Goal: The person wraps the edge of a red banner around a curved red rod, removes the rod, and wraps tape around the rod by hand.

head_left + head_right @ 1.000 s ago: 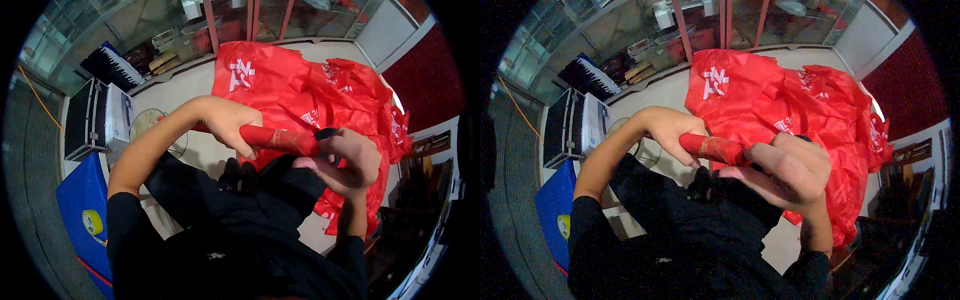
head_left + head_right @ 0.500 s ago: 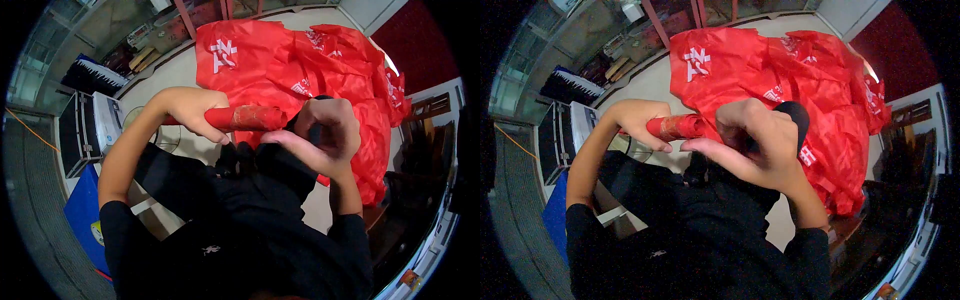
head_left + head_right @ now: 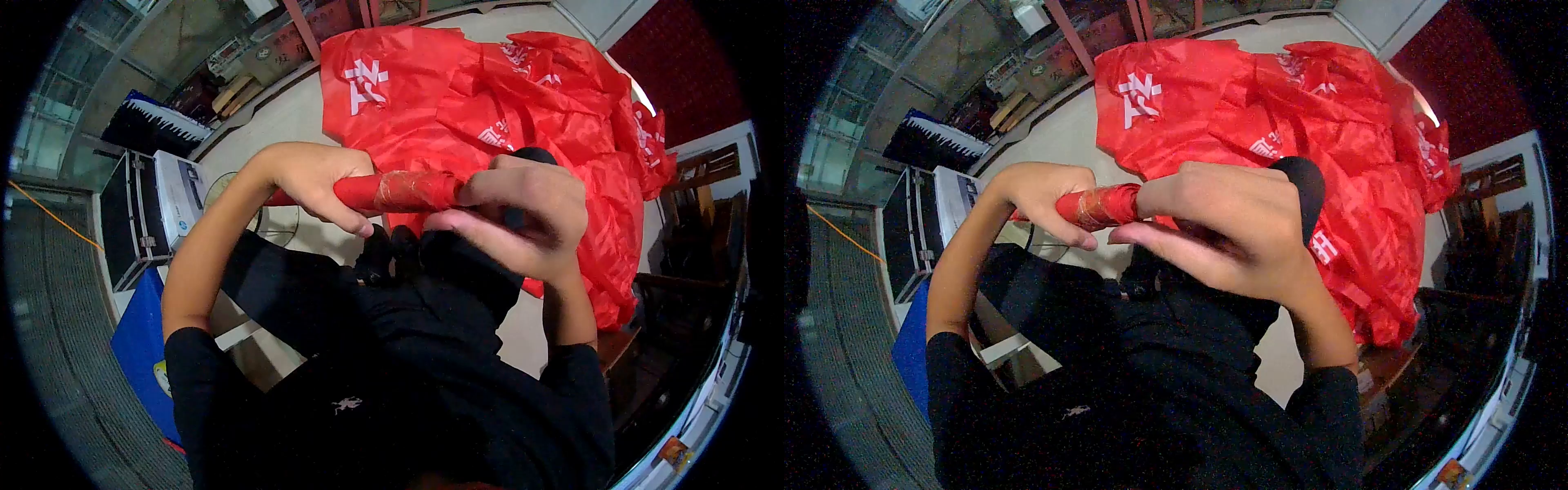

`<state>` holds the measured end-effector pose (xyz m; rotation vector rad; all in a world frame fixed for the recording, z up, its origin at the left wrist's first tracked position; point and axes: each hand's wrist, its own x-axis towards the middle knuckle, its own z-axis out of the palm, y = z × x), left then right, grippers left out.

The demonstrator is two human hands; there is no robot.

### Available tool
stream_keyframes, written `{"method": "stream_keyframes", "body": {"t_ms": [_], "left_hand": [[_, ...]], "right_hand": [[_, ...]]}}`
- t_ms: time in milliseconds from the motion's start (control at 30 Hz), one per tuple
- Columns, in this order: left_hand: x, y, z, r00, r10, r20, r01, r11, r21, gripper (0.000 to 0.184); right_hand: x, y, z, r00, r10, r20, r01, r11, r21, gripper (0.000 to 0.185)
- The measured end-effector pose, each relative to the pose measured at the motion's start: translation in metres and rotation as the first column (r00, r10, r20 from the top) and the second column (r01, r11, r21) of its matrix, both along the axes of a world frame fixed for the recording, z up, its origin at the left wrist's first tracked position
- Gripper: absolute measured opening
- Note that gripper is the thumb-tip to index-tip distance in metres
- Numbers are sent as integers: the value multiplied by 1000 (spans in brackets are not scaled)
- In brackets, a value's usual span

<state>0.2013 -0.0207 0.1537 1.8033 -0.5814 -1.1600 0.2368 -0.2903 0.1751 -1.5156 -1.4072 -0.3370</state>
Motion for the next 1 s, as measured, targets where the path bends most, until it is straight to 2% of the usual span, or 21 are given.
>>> {"method": "stream_keyframes", "body": {"t_ms": [100,133,167,200,233,300,333,367,433,500,533,600,633,667,700,733,767,800,867,933,1000], "left_hand": [[0,-3,2,998,25,65,-25,1000,-2,33],[0,-3,-1,998,25,65,-25,1000,-2,33],[-1,-2,-7,982,85,170,-85,996,-6,30],[-2,-2,-12,951,142,274,-143,990,-17,27],[-3,-2,-13,951,141,275,-142,990,-18,27],[-5,-3,-15,871,272,409,-261,962,-82,21],[-6,-3,-14,872,271,407,-260,962,-83,21],[-7,-4,-11,844,284,456,-291,955,-58,18],[-7,-6,-7,814,293,501,-319,947,-36,16],[-8,-9,-4,812,256,525,-380,914,141,17],[-8,-10,-7,813,256,522,-378,915,139,17],[-11,-12,-15,591,300,749,-450,893,-2,12],[-12,-12,-16,593,300,747,-449,893,-2,12],[-13,-13,-16,544,266,796,-490,871,43,15],[-15,-14,-17,495,227,839,-529,844,85,18],[-17,-15,-19,498,226,837,-526,846,85,18],[-21,-15,-22,405,136,904,-558,820,127,23],[-23,-14,-24,307,36,951,-593,789,161,29],[-25,-11,-30,263,-1,965,-605,779,166,32],[-27,-9,-36,220,-38,975,-618,768,169,36],[-28,-10,-40,75,-63,995,-618,780,96,34]], "right_hand": [[-3,0,4,1000,-14,24,15,1000,-21,32],[-8,-2,6,994,-96,-52,93,994,-54,31],[-12,-3,7,976,-179,-124,168,981,-93,31],[-12,-4,6,976,-179,-122,169,981,-93,31],[-12,-5,5,965,-225,-135,211,971,-110,29],[-13,-7,2,951,-271,-149,253,959,-129,28],[-15,-9,0,913,-293,-282,252,952,-173,27],[-16,-10,-2,856,-317,-409,246,945,-218,26],[-16,-14,-7,832,-317,-456,223,943,-247,24],[-16,-16,-12,805,-317,-502,199,941,-274,22],[-17,-17,-16,786,-300,-540,187,949,-254,23],[-19,-18,-16,765,-283,-579,176,956,-234,24],[-21,-18,-13,623,-243,-743,114,968,-222,27],[-23,-19,-10,449,-199,-871,56,979,-194,30],[-23,-19,-8,446,-201,-872,59,979,-196,30],[-21,-21,-7,380,-211,-901,15,975,-222,33],[-20,-23,-7,311,-223,-924,-33,969,-245,35],[-17,-25,-8,309,-224,-924,-30,969,-245,35],[-14,-29,-12,-5,-28,-1000,-154,988,-27,35],[-16,-30,-13,-61,0,-998,-136,991,8,35],[-17,-30,-16,-116,28,-993,-117,992,41,35]]}}
